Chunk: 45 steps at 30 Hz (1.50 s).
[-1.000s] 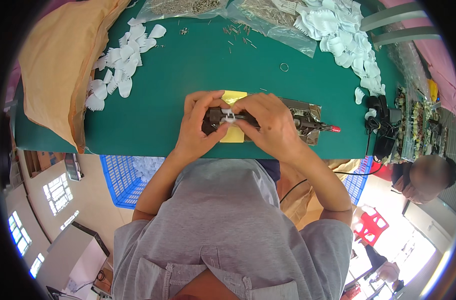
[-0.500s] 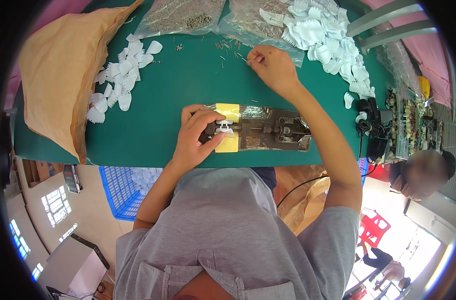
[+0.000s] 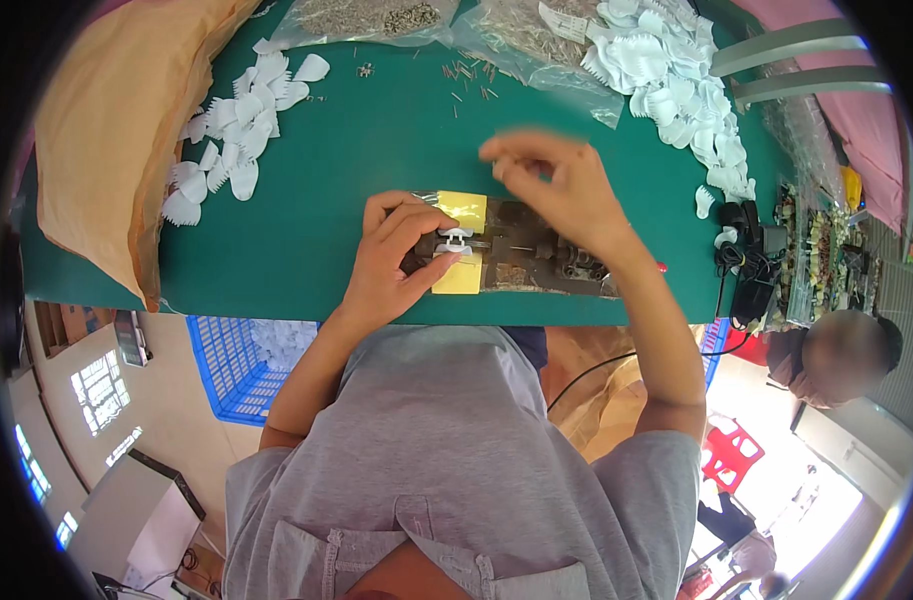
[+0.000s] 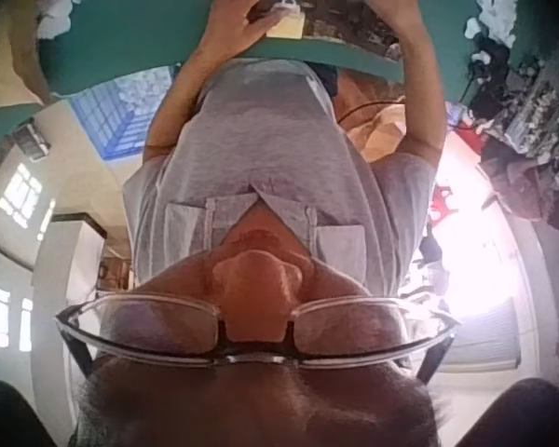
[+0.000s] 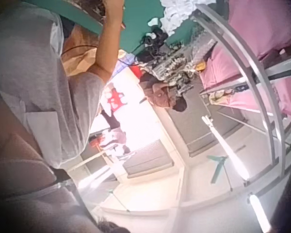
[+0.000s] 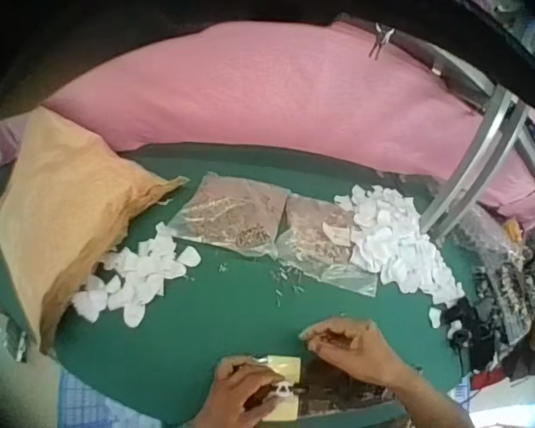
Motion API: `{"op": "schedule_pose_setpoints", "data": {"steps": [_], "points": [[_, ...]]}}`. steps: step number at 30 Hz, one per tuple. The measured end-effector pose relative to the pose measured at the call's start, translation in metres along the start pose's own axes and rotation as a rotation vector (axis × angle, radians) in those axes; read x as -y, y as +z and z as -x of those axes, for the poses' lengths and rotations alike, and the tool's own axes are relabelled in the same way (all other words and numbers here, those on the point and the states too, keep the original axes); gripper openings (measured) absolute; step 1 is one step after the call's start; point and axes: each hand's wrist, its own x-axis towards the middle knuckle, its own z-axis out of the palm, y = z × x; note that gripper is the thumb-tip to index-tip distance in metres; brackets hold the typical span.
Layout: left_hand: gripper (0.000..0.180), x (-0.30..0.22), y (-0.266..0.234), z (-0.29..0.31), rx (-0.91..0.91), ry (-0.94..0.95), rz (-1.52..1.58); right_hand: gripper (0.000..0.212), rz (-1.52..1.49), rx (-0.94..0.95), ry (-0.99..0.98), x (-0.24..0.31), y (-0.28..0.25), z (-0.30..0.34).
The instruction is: The person assembles hair clips by placing white plastic components into a metal jig, inserting a metal pin, and pressing a lever. They then remove the assembled clip and place it into a blue plastic crate, repeating the process.
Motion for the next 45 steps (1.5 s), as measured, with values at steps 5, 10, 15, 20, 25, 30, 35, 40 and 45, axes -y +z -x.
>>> {"op": "schedule_pose_setpoints", "data": {"steps": [5,10,15,20,25,30,35,40,45], "points": [[0.034,0.000,0.000,-0.001,-0.002,-0.004,-0.027,0.011,-0.046,-0.044,-0.033,0.007,0.028,0.052],[0.034,-0.001,0.000,-0.001,-0.001,-0.011,-0.018,0.016,0.267,-0.156,-0.286,0.005,0.041,0.060],[0.034,0.001,0.001,-0.003,-0.003,0.000,-0.012,0.017,0.224,-0.182,-0.257,0.001,0.049,0.065],[0.033,-0.001,-0.002,-0.002,-0.005,-0.007,0.003,0.028,0.287,-0.303,-0.222,0.016,0.026,0.057],[0.031,0.001,-0.002,-0.002,0.007,0.016,0.011,0.019,0.279,-0.200,-0.208,0.010,0.008,-0.018],[0.031,0.002,-0.001,-0.001,0.000,0.023,0.020,0.016,0.399,-0.109,-0.317,-0.011,0.052,-0.118],[0.034,0.002,-0.001,0.000,-0.005,0.017,0.055,0.016,0.500,-0.200,-0.397,-0.009,0.090,-0.163],[0.036,0.002,-0.002,0.001,-0.006,0.033,0.045,0.013,0.620,-0.169,-0.460,-0.006,0.096,-0.170],[0.036,0.003,-0.001,0.001,-0.019,0.039,0.048,0.010,0.685,-0.100,-0.399,-0.007,0.078,-0.136]]}}
